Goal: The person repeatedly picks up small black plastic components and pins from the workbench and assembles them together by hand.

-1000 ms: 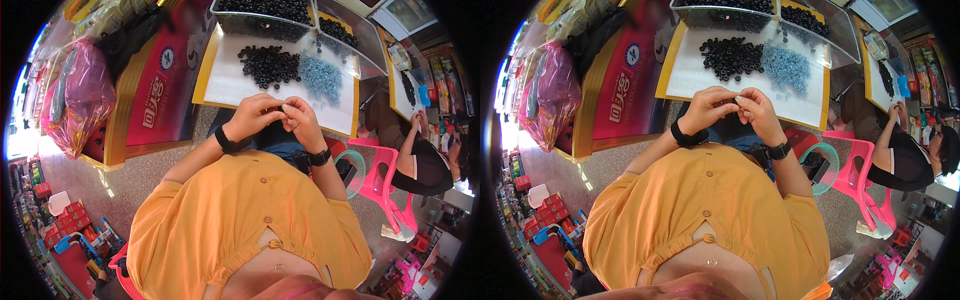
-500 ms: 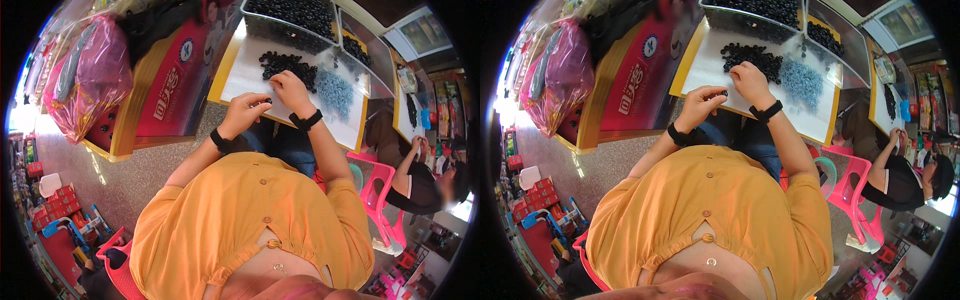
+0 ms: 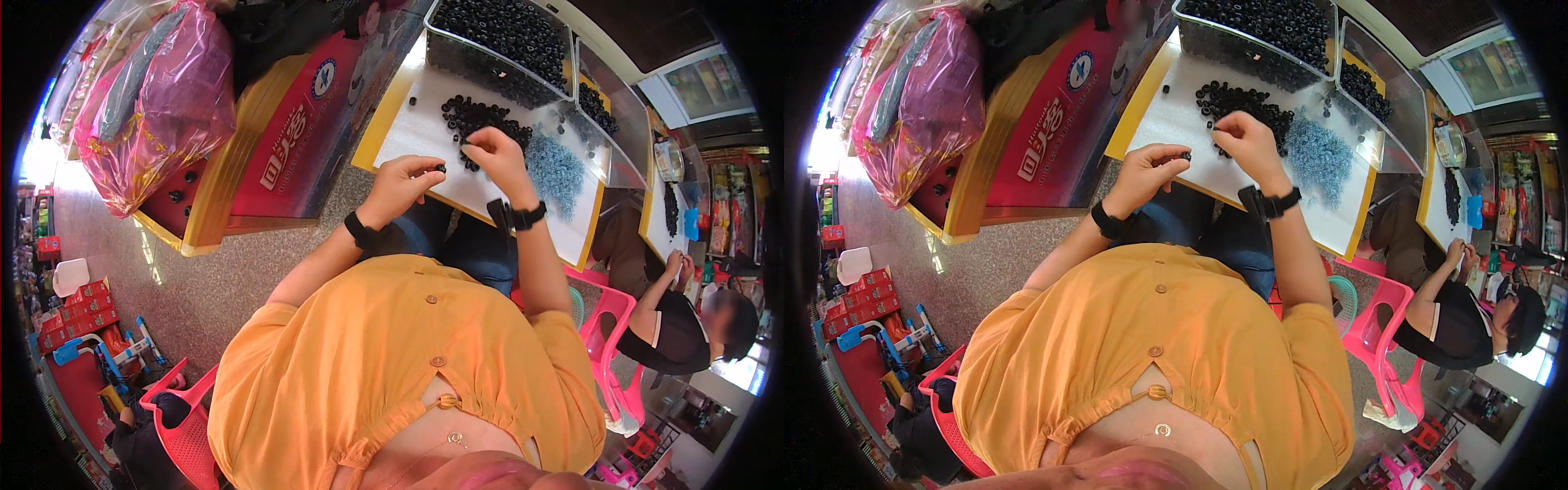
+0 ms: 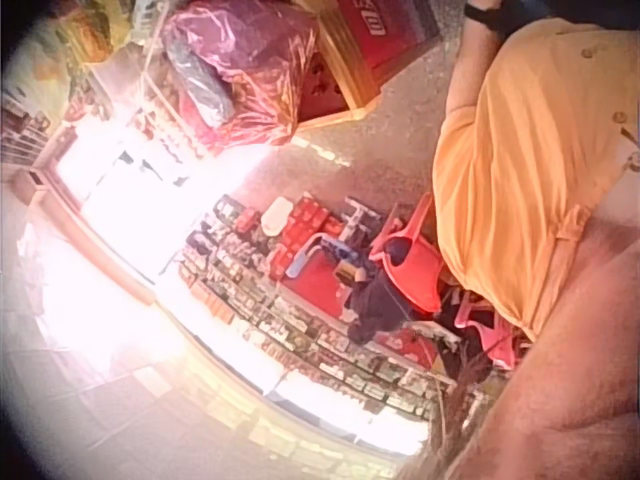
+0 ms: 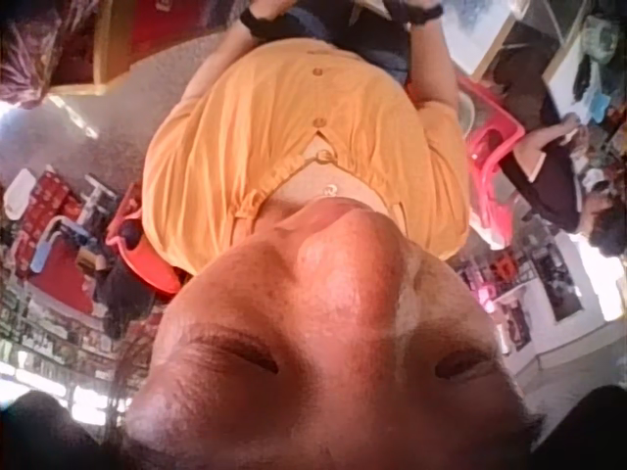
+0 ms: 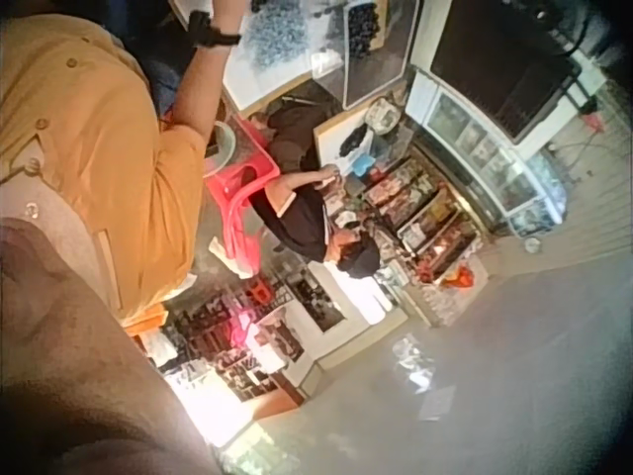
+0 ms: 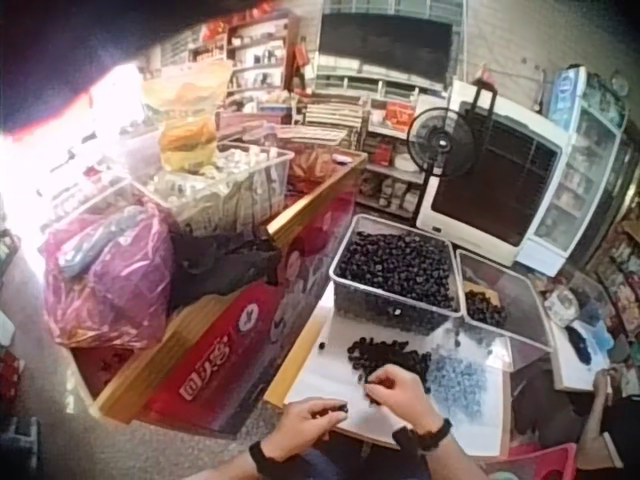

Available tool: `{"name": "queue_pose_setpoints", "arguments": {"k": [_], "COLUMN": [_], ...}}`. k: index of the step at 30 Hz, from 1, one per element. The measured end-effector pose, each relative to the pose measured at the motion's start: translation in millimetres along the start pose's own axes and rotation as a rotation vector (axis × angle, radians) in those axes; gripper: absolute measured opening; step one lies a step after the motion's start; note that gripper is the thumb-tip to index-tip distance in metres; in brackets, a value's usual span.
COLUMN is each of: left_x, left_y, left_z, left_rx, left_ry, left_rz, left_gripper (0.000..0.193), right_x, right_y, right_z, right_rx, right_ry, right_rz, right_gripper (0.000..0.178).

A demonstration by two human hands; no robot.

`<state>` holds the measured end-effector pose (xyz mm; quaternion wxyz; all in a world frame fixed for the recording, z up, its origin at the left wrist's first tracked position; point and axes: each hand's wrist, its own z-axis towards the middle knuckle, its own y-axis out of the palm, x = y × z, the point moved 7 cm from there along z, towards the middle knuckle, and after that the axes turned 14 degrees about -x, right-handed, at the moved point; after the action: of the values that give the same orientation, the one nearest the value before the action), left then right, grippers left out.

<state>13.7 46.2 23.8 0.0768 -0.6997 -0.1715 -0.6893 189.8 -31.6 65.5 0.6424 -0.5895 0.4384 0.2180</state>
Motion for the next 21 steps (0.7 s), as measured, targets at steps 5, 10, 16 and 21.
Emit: {"name": "queue_pose_setpoints", "arguments": {"k": [5,10,16,21], "left_x": [8.2,-3.1,-24.5,-13.9], "left_y": [-13.1,-94.9,-91.0,-71.2], "left_z": [25.5,85.0,102.8,86.0], "left_rx": [-0.007,0.373,0.184,0.115], "left_ry": [0.043,0.184,-0.017,0.093], "left_rz": [0.186,0.893,0.894,0.794], "left_gripper": [0.027,0.028,0.031,0.026], "right_x": [19.1,44.2,71.0,73.9], "right_y": [-0.8,14.9,19.8,24.1], "right_z": [-44.1,-72.3,-92.8,-92.1], "right_rx": [0.105,0.065,0.123,0.134], "right_ry": [0.034,0.096,0.198,0.200], "right_rz": [0.584,0.554,0.441,0.443], "right_gripper": [0.016,0.024,0.024,0.023]}}
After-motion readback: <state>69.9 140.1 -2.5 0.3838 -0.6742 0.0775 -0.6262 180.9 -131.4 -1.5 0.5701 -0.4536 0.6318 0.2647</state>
